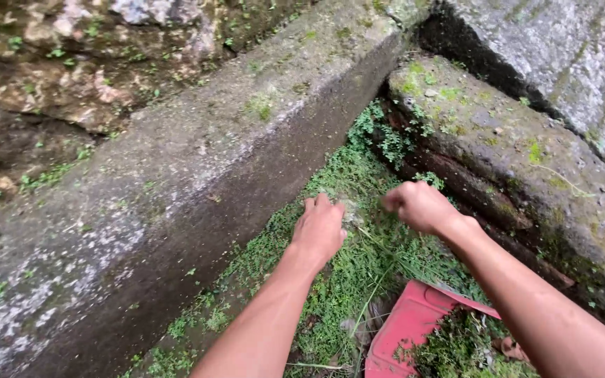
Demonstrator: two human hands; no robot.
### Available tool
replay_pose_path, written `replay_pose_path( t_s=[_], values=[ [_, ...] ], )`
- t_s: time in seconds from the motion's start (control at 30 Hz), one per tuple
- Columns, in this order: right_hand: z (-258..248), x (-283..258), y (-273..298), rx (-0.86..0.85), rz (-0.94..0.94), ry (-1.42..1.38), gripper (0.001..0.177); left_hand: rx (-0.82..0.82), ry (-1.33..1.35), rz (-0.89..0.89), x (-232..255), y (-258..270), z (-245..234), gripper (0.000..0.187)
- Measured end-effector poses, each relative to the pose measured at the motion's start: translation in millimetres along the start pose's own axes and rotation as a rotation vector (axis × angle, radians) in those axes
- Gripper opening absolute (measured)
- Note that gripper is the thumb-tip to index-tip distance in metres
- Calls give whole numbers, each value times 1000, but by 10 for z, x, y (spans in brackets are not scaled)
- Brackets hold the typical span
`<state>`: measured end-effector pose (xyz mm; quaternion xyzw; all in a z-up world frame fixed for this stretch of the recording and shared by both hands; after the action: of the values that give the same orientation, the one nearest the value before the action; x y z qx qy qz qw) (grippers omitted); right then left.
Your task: The person is removing weeds and moss from a stone wall and collecting them in a red dustpan.
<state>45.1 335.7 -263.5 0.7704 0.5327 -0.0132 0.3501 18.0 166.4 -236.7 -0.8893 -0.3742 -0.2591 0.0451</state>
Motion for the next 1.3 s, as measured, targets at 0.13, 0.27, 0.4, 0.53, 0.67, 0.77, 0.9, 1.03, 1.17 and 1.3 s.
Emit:
replay_pose_path(
  t_s=[0.13,0.27,0.4,0.53,0.67,0.77,0.9,1.03,1.17,1.3],
  values=[
    [-364,-228,92,502,-114,48,27,116,-191,100,176,98,-20,43],
    [-255,-572,145,706,-398,76,53,111,-156,112,135,215,33,40],
    [-205,-626,95,797,-400,49,44,75,-59,78,32,277,21,29],
    [-166,-450,-145,775,-358,-3,26,63,104,73,-109,265,-68,18],
    [-168,-412,-296,686,-281,-13,21,48,118,107,-31,295,-195,24],
    [-167,-361,-172,670,-282,15,32,21,55,142,85,401,-97,44],
    [-220,-273,16,559,-311,1,30,14,-64,187,157,371,26,49],
    [-268,-190,251,745,-294,-37,12,51,-50,135,-4,205,225,25],
    [-86,-272,240,792,-347,-21,54,8,-84,51,55,284,92,17],
    [-164,-15,108,737,-119,-239,34,-68,105,-70,-176,254,304,21]
  ],
)
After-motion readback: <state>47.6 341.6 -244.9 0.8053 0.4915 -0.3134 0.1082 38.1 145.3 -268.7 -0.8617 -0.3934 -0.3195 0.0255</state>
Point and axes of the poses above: each hand's wrist, its own y-axis away from the middle knuckle, its own z-axis out of the palm, x = y × z, the point moved 10 cm from there along -y, towards the middle knuckle, and after that the axes turned 9 degrees about z, right-handed, at the moved point
